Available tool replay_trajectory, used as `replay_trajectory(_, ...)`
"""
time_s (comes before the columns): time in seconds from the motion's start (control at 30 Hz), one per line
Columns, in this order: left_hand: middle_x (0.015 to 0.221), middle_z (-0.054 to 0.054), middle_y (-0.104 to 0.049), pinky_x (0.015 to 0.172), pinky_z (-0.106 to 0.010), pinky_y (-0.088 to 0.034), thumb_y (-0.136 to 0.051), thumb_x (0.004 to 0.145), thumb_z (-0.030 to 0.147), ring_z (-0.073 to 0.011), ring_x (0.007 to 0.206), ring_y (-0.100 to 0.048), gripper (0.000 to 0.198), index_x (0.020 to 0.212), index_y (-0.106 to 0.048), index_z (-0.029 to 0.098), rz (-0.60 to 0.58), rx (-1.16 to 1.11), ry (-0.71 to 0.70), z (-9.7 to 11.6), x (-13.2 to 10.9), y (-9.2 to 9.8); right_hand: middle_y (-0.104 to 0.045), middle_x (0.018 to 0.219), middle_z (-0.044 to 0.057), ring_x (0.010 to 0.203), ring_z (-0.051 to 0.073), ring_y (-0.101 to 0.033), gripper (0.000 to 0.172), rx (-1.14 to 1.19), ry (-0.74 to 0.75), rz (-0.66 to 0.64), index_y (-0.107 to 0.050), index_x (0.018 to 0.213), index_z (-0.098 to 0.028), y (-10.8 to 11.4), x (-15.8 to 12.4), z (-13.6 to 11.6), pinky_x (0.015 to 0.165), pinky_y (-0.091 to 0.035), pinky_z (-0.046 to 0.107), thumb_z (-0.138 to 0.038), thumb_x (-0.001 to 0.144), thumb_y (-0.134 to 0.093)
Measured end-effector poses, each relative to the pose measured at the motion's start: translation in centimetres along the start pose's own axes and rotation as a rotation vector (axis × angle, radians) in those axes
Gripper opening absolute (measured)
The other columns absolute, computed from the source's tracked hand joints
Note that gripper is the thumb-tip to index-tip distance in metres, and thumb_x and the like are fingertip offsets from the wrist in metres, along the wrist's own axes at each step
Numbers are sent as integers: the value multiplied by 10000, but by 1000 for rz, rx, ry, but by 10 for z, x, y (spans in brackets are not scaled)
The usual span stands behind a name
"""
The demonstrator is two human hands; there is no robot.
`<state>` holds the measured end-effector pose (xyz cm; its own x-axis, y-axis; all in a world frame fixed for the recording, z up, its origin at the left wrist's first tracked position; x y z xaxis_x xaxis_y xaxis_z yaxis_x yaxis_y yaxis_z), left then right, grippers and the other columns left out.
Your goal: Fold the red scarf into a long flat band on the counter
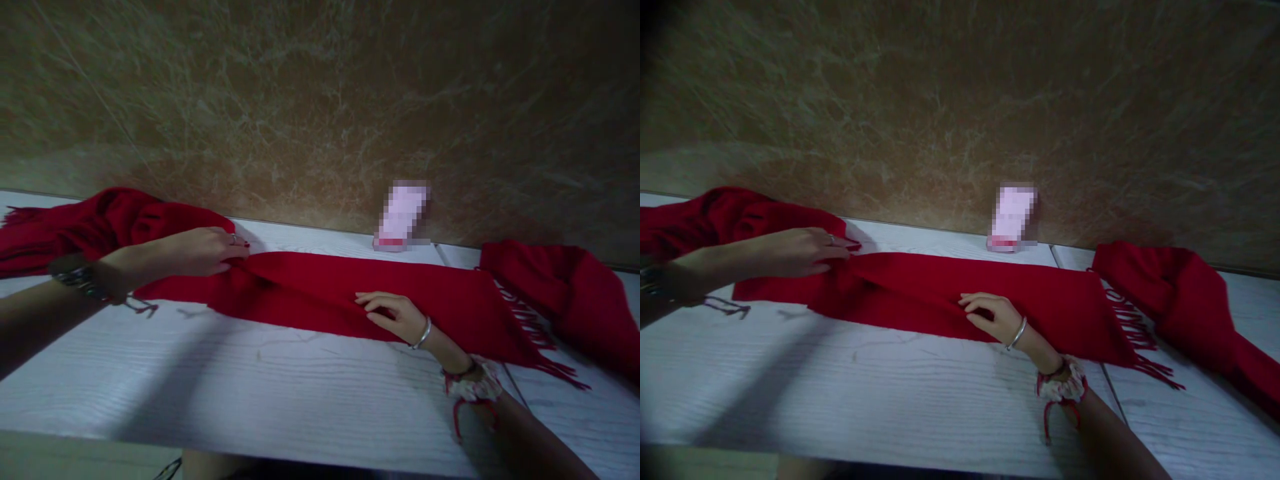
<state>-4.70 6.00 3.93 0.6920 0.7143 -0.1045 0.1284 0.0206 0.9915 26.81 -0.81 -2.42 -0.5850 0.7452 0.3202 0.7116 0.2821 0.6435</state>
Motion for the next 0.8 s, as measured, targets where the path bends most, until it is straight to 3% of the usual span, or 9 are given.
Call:
replay_trajectory(0.1, 1045, -61, -633, 855, -309, -391, -531, 702, 80, -208, 939, -574, 372, 1044, -605, 208, -157, 106, -122, 18, -14, -17, -675, 1003, 77, 1067, 195, -567, 138, -34, 46, -103, -635, 790, -207, -7, -2, -4, 910, -467, 402, -235, 816, -503)
replay_trajectory(0.2, 1084, -79, -609, 886, -324, -374, -562, 687, 94, -229, 986, -558, 378, 1042, -610, 215, -141, 116, -180, 37, -15, -31, -653, 1063, 74, 1124, 207, -521, 134, -117, 72, -199, -654, 810, -216, -15, -4, -5, 976, -395, 440, -231, 798, -522)
replay_trajectory(0.33, 1085, -70, -606, 898, -319, -366, -561, 713, 131, -213, 984, -554, 389, 1091, -577, 221, -92, 65, -249, 56, -6, -35, -651, 1062, 75, 1129, 197, -518, 154, -146, 79, -215, -653, 811, -212, -17, -4, -7, 980, -394, 426, -209, 805, -500)
replay_trajectory(0.53, 913, -73, -663, 791, -295, -426, -471, 733, 32, -187, 831, -613, 277, 902, -631, 181, -101, 150, -313, 56, -2, -39, -663, 1032, 79, 1106, 188, -537, 143, -115, 88, -185, -641, 789, -200, -9, -4, -10, 951, -426, 398, -202, 815, -500)
replay_trajectory(0.7, 979, -66, -659, 741, -264, -445, -436, 736, -10, -170, 843, -624, 356, 960, -623, 194, -76, 193, -326, 51, -9, -49, -662, 1035, 94, 1122, 215, -522, 137, -152, 137, -256, -662, 792, -185, -14, -6, -11, 971, -389, 452, -179, 803, -526)
replay_trajectory(0.8, 1007, -76, -650, 726, -266, -449, -458, 738, 16, -181, 858, -623, 343, 985, -618, 191, -83, 187, -293, 54, -7, -44, -659, 1045, 84, 1126, 209, -519, 146, -183, 148, -278, -673, 793, -193, -16, -6, -11, 980, -384, 441, -157, 801, -531)
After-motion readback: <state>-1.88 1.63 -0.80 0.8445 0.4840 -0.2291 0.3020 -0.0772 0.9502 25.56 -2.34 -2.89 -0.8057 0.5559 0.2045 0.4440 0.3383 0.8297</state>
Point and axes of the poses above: each hand's wrist, its own x-axis towards the middle knuckle, its own y-axis out of the back of the hand, z = x × y, the point moved 5 cm from there along x, towards the middle knuckle
